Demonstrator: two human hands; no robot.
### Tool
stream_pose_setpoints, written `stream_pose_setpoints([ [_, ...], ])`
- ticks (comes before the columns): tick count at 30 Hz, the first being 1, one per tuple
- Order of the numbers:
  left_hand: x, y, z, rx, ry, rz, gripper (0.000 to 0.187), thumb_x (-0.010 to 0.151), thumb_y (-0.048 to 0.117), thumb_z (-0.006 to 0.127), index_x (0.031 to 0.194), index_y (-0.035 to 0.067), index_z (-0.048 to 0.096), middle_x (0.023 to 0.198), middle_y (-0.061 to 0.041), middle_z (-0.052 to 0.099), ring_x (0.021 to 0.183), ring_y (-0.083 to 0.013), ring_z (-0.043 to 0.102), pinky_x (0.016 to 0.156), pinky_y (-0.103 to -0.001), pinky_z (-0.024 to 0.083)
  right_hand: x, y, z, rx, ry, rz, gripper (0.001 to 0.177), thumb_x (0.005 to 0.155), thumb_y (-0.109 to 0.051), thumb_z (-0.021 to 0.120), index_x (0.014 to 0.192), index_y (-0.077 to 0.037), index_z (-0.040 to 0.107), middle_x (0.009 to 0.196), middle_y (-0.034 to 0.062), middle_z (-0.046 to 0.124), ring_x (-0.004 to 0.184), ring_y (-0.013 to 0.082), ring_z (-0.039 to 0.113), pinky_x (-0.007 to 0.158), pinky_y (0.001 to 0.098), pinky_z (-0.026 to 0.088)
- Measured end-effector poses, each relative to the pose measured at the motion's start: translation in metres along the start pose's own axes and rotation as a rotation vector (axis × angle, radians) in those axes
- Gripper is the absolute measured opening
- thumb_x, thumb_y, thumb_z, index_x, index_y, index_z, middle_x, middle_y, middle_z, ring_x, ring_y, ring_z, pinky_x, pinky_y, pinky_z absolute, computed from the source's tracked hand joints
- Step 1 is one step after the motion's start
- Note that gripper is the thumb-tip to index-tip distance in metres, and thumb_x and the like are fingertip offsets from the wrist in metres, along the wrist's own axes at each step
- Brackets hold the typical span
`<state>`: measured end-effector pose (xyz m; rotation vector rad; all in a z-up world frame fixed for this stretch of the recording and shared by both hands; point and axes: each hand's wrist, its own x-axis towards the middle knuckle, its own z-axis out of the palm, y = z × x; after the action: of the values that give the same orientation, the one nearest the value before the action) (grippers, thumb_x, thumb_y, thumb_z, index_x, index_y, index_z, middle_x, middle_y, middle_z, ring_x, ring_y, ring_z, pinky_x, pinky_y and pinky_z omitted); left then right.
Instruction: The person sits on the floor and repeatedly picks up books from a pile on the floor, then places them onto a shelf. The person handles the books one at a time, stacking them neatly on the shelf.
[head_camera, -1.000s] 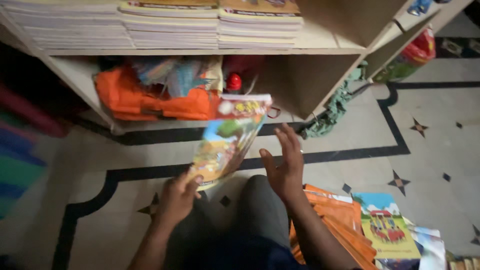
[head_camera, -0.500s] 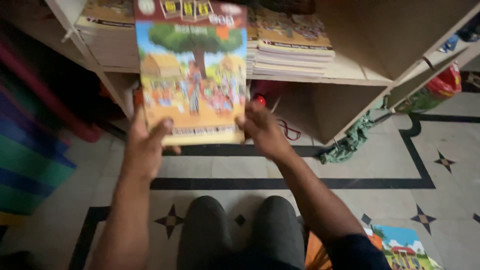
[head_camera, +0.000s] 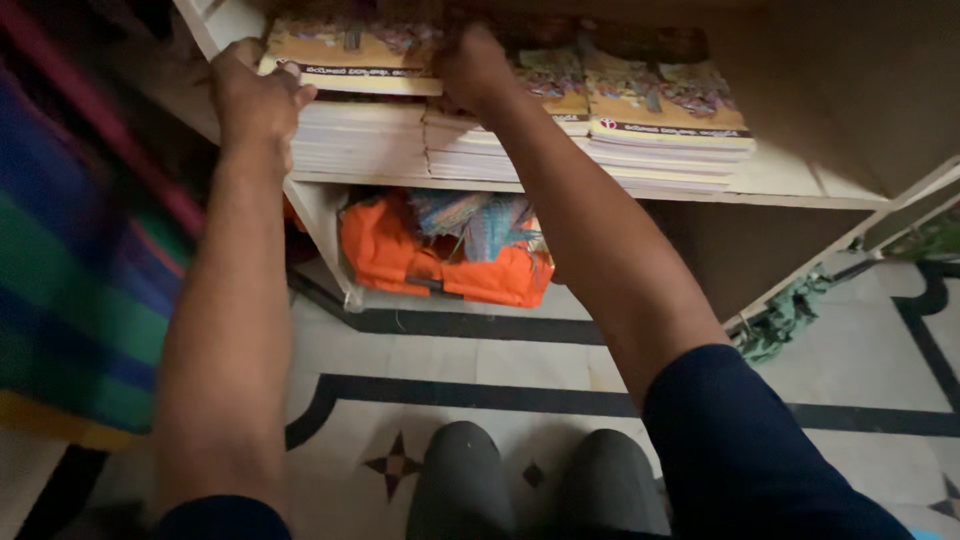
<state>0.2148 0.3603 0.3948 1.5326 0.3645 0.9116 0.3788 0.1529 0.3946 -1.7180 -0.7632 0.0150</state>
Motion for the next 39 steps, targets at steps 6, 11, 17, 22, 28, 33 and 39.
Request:
stream_pose_setpoints([
  [6, 0.024, -0.023, -0.024, 0.682, 0.123, 0.547, 0.015, 0.091, 0.004, 0.077, 0.102, -0.004, 0.072, 0.090, -0.019, 0.074, 0.083, -0.0335, 0.072, 0.074, -0.041, 0.056, 0.028, 0.043, 0.016, -0.590, 0.121, -0.410, 0.030, 0.080, -0.024, 0.080, 0.095, 0.001, 0.071, 0.085, 0.0254, 0.071, 0.082, 0.0434, 0.070, 0.073, 0.0499, 0.057],
  [11, 0.024, -0.048, -0.041, 0.854, 0.087, 0.743, 0.021, 0.088, 0.003, 0.077, 0.107, -0.005, 0.074, 0.095, -0.027, 0.072, 0.091, -0.0457, 0.069, 0.082, -0.050, 0.053, 0.032, 0.059, 0.022, -0.704, 0.160, -0.534, 0.031, 0.077, -0.026, 0.082, 0.085, 0.002, 0.073, 0.088, 0.0317, 0.069, 0.082, 0.0492, 0.068, 0.073, 0.0523, 0.057],
  [17, 0.007, -0.036, -0.038, 0.900, 0.011, 0.696, 0.021, 0.093, 0.010, 0.081, 0.104, -0.006, 0.073, 0.093, -0.029, 0.071, 0.090, -0.0492, 0.066, 0.082, -0.054, 0.052, 0.010, 0.022, 0.027, -0.579, 0.169, -0.168, 0.028, 0.082, -0.029, 0.077, 0.086, -0.002, 0.071, 0.085, 0.0242, 0.072, 0.085, 0.0416, 0.070, 0.078, 0.0493, 0.058],
  [22, -0.006, -0.020, -0.040, 0.899, -0.044, 0.669, 0.028, 0.091, 0.013, 0.083, 0.103, -0.009, 0.071, 0.093, -0.031, 0.069, 0.090, -0.0493, 0.066, 0.082, -0.054, 0.051, -0.023, -0.003, 0.013, -0.649, -0.106, -0.331, 0.036, 0.081, -0.042, 0.086, 0.093, -0.009, 0.077, 0.087, 0.0176, 0.074, 0.084, 0.0363, 0.072, 0.080, 0.0472, 0.055],
  [28, -0.016, -0.017, -0.039, 0.858, -0.026, 0.603, 0.027, 0.092, 0.012, 0.081, 0.107, -0.009, 0.071, 0.094, -0.030, 0.069, 0.090, -0.0468, 0.067, 0.083, -0.053, 0.052, -0.027, 0.002, 0.012, -0.551, -0.048, -0.364, 0.042, 0.070, -0.039, 0.090, 0.099, -0.012, 0.076, 0.096, 0.0145, 0.073, 0.089, 0.0351, 0.070, 0.077, 0.0454, 0.054],
  [33, -0.020, -0.014, -0.038, 0.891, -0.007, 0.599, 0.026, 0.091, 0.010, 0.080, 0.109, -0.007, 0.072, 0.095, -0.029, 0.070, 0.090, -0.0463, 0.067, 0.083, -0.052, 0.052, -0.030, -0.002, 0.013, -0.632, -0.117, -0.285, 0.036, 0.080, -0.041, 0.085, 0.099, -0.012, 0.076, 0.097, 0.0143, 0.073, 0.093, 0.0358, 0.070, 0.082, 0.0471, 0.054],
  [39, -0.015, -0.021, -0.041, 0.947, -0.027, 0.597, 0.026, 0.094, 0.008, 0.074, 0.115, -0.006, 0.072, 0.097, -0.030, 0.069, 0.091, -0.0478, 0.066, 0.082, -0.053, 0.053, -0.034, -0.007, 0.016, -0.669, -0.108, -0.307, 0.036, 0.081, -0.040, 0.081, 0.103, -0.013, 0.075, 0.099, 0.0175, 0.074, 0.094, 0.0408, 0.068, 0.081, 0.0503, 0.053],
])
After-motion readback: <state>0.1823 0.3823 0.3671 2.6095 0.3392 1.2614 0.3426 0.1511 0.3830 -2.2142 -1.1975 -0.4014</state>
